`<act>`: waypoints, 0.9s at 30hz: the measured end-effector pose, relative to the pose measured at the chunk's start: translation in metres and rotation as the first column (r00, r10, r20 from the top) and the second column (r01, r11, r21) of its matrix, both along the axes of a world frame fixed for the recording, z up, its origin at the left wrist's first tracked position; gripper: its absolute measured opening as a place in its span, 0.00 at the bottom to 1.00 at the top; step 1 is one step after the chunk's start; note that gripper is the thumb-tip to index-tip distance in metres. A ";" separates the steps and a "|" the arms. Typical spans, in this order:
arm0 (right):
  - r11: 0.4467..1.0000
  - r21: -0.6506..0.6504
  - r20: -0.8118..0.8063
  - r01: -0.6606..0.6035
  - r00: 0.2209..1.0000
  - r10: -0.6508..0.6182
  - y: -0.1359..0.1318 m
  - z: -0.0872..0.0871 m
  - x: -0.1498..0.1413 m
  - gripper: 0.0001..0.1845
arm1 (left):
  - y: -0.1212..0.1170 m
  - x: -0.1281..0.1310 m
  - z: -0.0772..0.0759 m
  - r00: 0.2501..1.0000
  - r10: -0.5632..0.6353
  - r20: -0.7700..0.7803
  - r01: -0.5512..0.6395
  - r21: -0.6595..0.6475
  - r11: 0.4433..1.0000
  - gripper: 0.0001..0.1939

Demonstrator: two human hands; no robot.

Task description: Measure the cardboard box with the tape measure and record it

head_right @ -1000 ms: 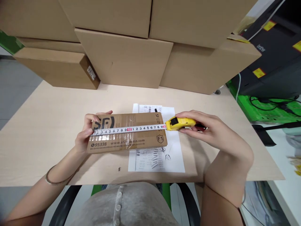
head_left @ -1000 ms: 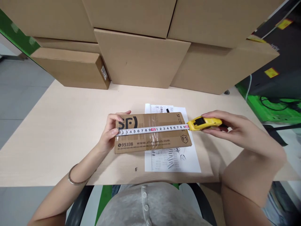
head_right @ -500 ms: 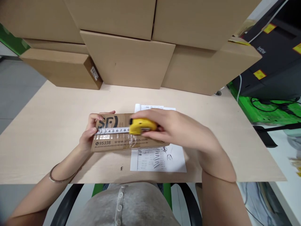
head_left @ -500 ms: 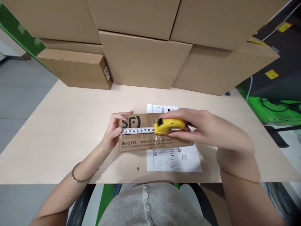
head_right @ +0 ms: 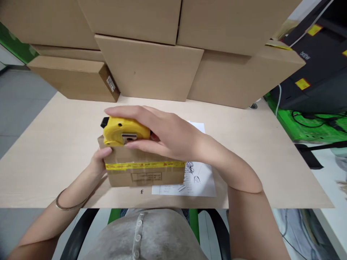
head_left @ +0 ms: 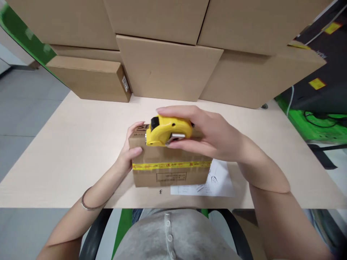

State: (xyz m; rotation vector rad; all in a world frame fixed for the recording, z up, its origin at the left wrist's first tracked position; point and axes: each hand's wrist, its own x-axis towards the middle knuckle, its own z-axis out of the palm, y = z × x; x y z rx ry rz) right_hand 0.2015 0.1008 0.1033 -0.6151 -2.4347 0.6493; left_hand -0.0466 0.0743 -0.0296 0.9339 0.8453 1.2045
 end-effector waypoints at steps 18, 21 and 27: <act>0.897 0.331 0.086 0.292 0.937 -0.337 -0.037 -0.091 0.008 0.28 | 0.017 0.019 0.016 0.998 0.067 -0.006 -0.059 -0.566 0.822 0.16; 0.792 0.237 -0.152 0.563 0.827 -0.542 -0.024 -0.094 0.037 0.23 | 0.017 0.019 0.015 0.997 0.075 -0.034 -0.081 -0.563 0.823 0.14; 0.557 -0.048 0.490 0.829 0.505 -0.710 -0.005 -0.133 0.092 0.22 | 0.015 0.023 0.020 0.996 0.070 -0.046 -0.084 -0.598 0.797 0.14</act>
